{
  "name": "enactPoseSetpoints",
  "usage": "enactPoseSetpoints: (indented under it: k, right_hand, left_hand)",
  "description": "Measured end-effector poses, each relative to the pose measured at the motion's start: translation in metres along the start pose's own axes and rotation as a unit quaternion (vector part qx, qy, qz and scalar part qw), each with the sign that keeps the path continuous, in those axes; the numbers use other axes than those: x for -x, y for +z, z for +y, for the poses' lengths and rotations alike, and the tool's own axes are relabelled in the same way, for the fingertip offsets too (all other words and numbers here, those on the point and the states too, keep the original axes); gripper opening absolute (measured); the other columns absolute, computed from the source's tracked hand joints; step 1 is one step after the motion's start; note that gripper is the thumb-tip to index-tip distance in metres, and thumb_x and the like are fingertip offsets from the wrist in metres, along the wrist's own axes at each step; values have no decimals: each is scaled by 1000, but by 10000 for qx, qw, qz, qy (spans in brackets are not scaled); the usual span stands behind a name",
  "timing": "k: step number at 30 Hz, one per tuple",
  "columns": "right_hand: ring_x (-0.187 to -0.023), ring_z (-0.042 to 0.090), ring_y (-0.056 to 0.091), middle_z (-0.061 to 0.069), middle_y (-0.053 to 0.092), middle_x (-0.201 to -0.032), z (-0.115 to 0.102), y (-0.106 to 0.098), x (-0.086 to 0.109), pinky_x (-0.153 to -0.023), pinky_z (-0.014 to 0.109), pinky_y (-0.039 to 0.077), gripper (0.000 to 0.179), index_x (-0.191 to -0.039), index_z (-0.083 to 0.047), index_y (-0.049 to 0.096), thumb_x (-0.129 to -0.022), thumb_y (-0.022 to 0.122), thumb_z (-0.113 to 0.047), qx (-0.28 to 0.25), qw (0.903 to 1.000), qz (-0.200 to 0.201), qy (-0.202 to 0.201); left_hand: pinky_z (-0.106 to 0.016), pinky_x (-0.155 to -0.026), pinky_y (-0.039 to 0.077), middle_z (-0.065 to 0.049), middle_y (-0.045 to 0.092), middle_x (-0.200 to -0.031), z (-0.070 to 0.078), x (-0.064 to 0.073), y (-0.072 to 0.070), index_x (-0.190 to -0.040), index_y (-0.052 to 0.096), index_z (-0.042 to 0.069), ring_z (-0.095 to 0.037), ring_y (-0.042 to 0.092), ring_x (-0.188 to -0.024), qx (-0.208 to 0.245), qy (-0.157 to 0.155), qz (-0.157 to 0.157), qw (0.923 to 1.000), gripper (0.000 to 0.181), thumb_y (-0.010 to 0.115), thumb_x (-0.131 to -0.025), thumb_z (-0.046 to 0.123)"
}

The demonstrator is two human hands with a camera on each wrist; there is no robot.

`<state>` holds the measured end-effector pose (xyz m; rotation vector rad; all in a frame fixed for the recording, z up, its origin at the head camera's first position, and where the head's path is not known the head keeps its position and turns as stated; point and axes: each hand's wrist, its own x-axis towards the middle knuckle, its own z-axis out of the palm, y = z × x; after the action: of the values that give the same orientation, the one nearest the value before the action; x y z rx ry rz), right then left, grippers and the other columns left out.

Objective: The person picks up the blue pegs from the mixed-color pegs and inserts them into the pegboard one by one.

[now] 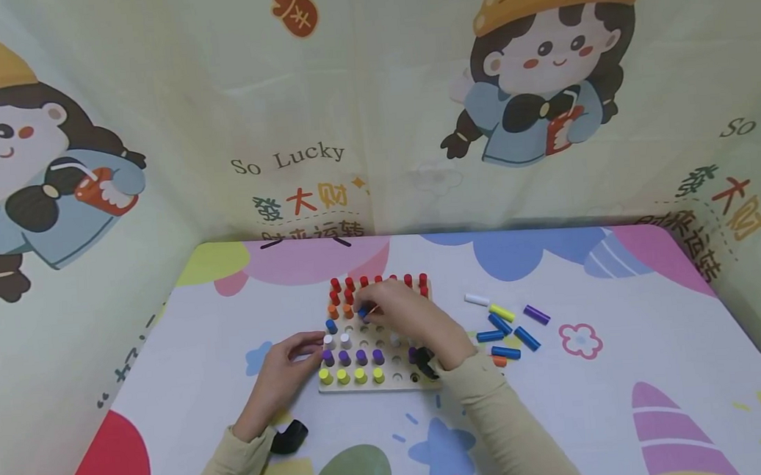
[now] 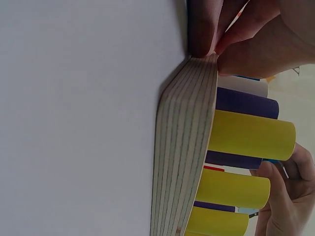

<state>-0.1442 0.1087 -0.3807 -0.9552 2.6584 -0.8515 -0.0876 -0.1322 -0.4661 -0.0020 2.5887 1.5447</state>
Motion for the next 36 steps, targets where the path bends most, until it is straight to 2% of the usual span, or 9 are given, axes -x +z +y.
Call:
enactPoseSetpoints:
  k: [6, 10, 16, 20, 26, 36]
  right_hand:
    - [-93, 14, 64, -1, 71, -101, -2, 4, -3, -90, 33, 56, 20, -107, -8, 72, -87, 75, -6, 152, 9999, 48, -51]
    - [-95, 14, 65, -1, 71, -102, -2, 7, -4, -91, 33, 56, 21, -107, -8, 72, -86, 75, -5, 56, 9999, 74, -51]
    - [-96, 14, 65, -1, 72, -102, -4, 10, -9, -91, 31, 56, 21, -108, -9, 72, -88, 74, -5, 44, 10000, -11, -3]
    - [-97, 15, 65, -1, 72, -103, -5, 12, -12, -92, 31, 55, 18, -107, -9, 72, -89, 72, -6, 79, 9999, -49, -122]
    - [-93, 15, 64, -2, 71, -101, -6, 14, -15, -88, 30, 56, 15, -104, -9, 72, -90, 72, -5, 43, 9996, -59, -270]
    - [-90, 15, 63, 0, 71, -100, -8, 19, -19, -86, 31, 56, 15, -103, -10, 72, -89, 73, -5, 190, 9996, -149, -161]
  left_hand:
    - [-35, -89, 57, -1, 70, -115, 0, 0, 1, -121, 69, 13, -15, 66, -102, -8, 3, 3, 10000, 29, 71, -92, 17]
    - [-35, -89, 57, -1, 70, -116, 0, 0, 2, -121, 69, 13, -16, 66, -102, -6, 7, -9, 10000, 29, 71, -92, 18]
    - [-35, -89, 57, -1, 70, -115, 1, 0, 1, -121, 69, 13, -15, 66, -102, -9, 16, 6, 10000, 29, 71, -92, 17]
    - [-35, -88, 57, -2, 70, -115, 2, 1, 0, -121, 69, 12, -16, 67, -102, -4, 43, 29, 10000, 29, 71, -92, 17]
    - [-34, -89, 57, -1, 70, -115, 3, 2, -1, -121, 69, 13, -16, 67, -102, 5, 17, 33, 10000, 30, 72, -91, 17]
    - [-35, -88, 58, -3, 70, -115, 2, 2, 1, -121, 69, 11, -17, 66, -102, -4, -42, 1, 10000, 30, 71, -92, 17]
